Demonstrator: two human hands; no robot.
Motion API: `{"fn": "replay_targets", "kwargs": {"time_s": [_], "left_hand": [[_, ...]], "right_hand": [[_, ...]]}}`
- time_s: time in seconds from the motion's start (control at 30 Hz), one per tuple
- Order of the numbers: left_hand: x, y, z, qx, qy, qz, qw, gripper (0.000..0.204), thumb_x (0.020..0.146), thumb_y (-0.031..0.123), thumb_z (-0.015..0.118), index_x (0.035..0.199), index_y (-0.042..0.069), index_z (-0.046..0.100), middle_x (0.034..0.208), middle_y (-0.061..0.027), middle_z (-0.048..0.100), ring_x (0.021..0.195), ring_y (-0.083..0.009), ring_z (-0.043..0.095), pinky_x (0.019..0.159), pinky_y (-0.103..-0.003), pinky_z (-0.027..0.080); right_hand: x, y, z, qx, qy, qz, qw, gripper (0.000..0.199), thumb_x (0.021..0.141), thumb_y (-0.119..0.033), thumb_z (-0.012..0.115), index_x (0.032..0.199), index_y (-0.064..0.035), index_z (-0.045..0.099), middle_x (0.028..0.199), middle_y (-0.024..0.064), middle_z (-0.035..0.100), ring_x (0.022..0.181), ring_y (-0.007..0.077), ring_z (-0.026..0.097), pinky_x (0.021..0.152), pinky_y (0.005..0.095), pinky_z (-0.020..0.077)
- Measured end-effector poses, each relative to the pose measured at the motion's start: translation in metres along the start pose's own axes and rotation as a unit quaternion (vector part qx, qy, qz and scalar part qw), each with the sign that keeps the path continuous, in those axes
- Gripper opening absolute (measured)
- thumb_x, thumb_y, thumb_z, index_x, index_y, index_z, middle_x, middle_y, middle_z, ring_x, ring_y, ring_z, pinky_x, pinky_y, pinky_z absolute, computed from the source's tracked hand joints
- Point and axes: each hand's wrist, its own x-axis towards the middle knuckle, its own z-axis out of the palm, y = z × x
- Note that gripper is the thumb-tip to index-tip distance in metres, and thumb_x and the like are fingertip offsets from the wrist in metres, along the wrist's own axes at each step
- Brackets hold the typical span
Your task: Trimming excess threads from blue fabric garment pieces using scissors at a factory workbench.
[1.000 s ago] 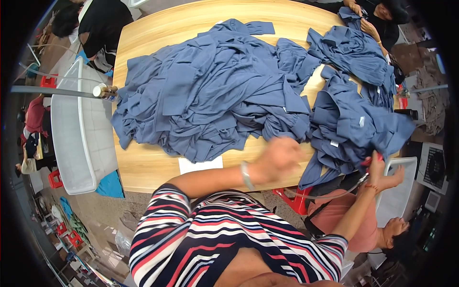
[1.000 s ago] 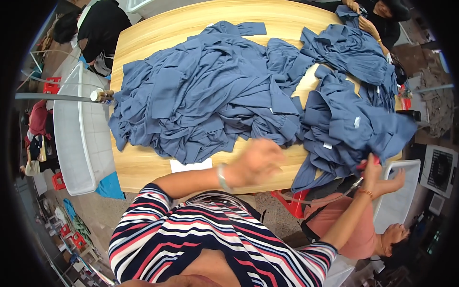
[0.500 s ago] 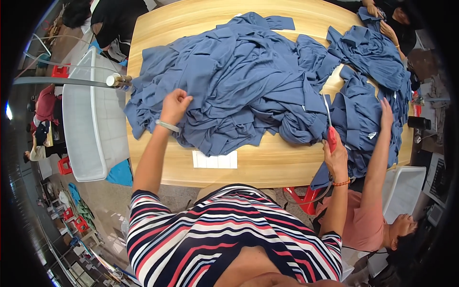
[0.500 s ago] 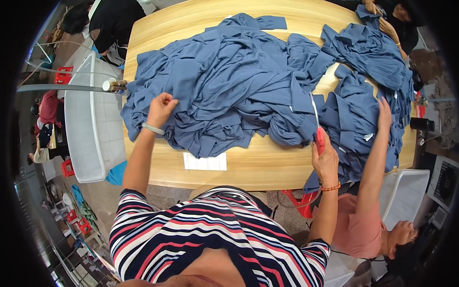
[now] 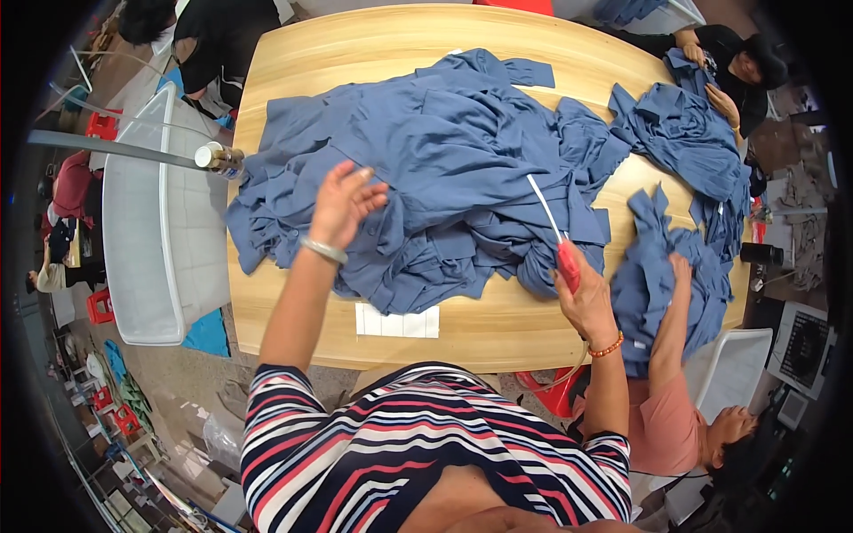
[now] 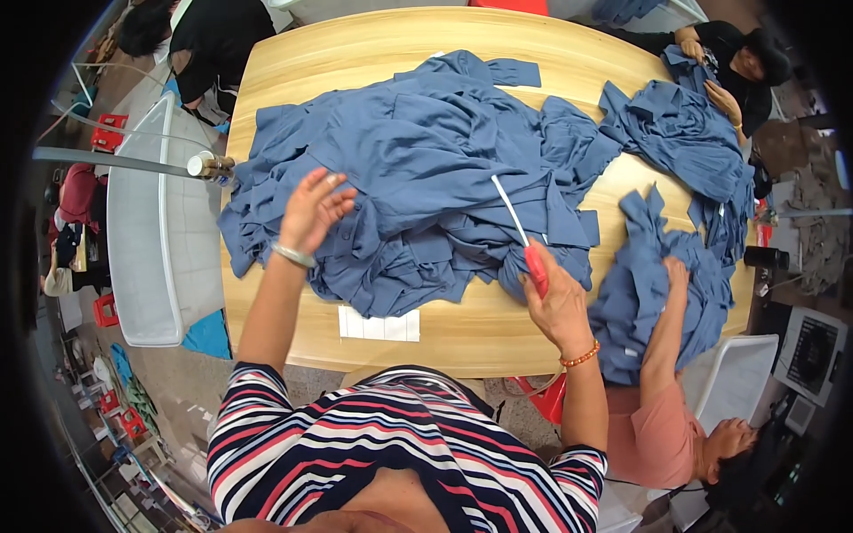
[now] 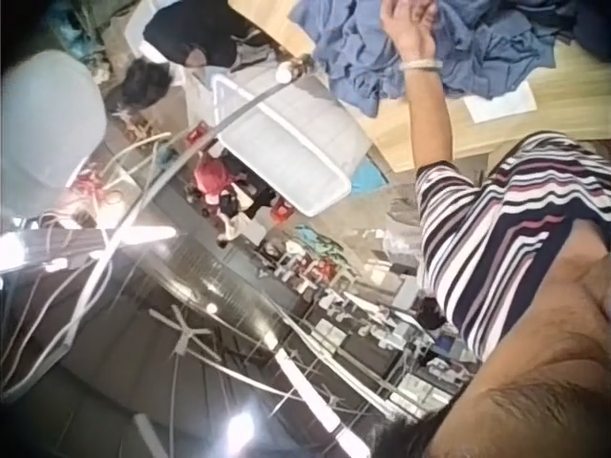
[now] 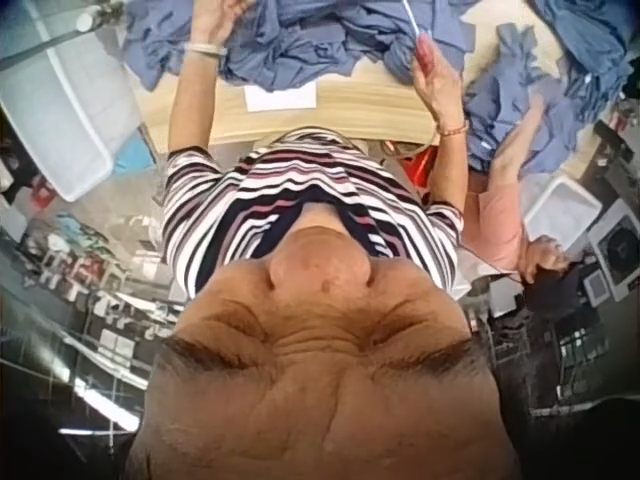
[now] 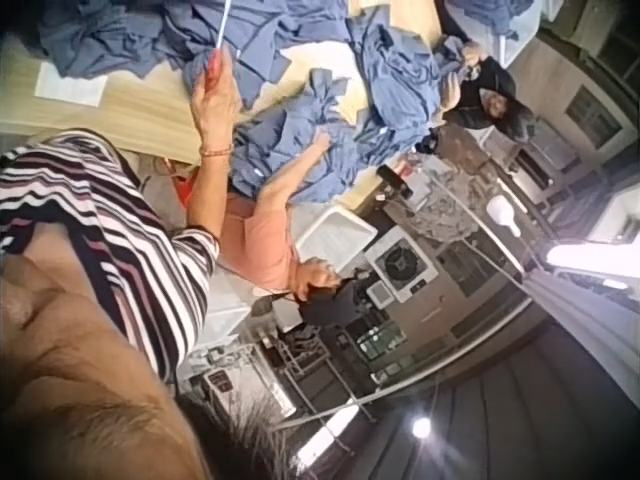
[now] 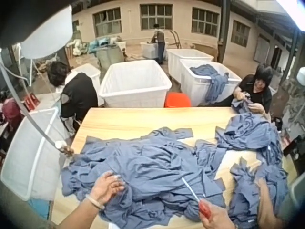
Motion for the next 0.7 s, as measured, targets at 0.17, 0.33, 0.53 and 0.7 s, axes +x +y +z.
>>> {"fn": "replay_targets", "kwargs": {"time_s": [0.17, 0.33, 0.53, 0.7], "left_hand": [[-0.006, -0.031, 0.009, -0.088, -0.001, 0.002, 0.996, 0.027, 0.090, 0.008, 0.063, 0.111, 0.004, 0.047, 0.104, -0.0130, 0.060, 0.092, -0.0344, 0.067, 0.073, -0.038, 0.060], [0.042, -0.029, -0.007, -0.107, -0.048, -0.038, 0.992, 0.013, 0.091, 0.011, 0.063, 0.090, 0.002, 0.054, 0.093, -0.0096, 0.060, 0.089, -0.0308, 0.068, 0.076, -0.036, 0.059], [0.059, -0.044, -0.017, -0.041, -0.064, -0.009, 0.997, 0.008, 0.092, 0.009, 0.060, 0.087, 0.004, 0.057, 0.091, -0.0089, 0.066, 0.082, -0.0203, 0.068, 0.076, -0.032, 0.058], [0.075, -0.044, -0.029, 0.007, -0.009, 0.007, 1.000, 0.014, 0.091, 0.016, 0.065, 0.082, 0.010, 0.057, 0.070, 0.0004, 0.061, 0.056, -0.0088, 0.060, 0.046, -0.021, 0.046]], "right_hand": [[0.010, -0.027, 0.016, -0.024, -0.084, -0.037, 0.995, 0.050, 0.084, -0.018, 0.067, 0.131, -0.0104, 0.051, 0.099, 0.0209, 0.065, 0.092, 0.0378, 0.063, 0.077, 0.0410, 0.0499], [0.036, -0.062, 0.035, -0.090, -0.141, -0.084, 0.982, 0.049, 0.086, -0.027, 0.066, 0.129, -0.0113, 0.051, 0.079, 0.0196, 0.065, 0.074, 0.0365, 0.064, 0.066, 0.0438, 0.0484], [0.089, -0.107, 0.056, -0.123, -0.136, -0.155, 0.971, 0.038, 0.087, -0.030, 0.063, 0.118, -0.0091, 0.055, 0.068, 0.0200, 0.062, 0.066, 0.0386, 0.062, 0.061, 0.0463, 0.0474], [0.107, -0.123, 0.069, -0.127, -0.141, -0.195, 0.962, 0.038, 0.087, -0.031, 0.062, 0.116, -0.0081, 0.055, 0.071, 0.0199, 0.064, 0.069, 0.0386, 0.063, 0.062, 0.0465, 0.0486]]}}
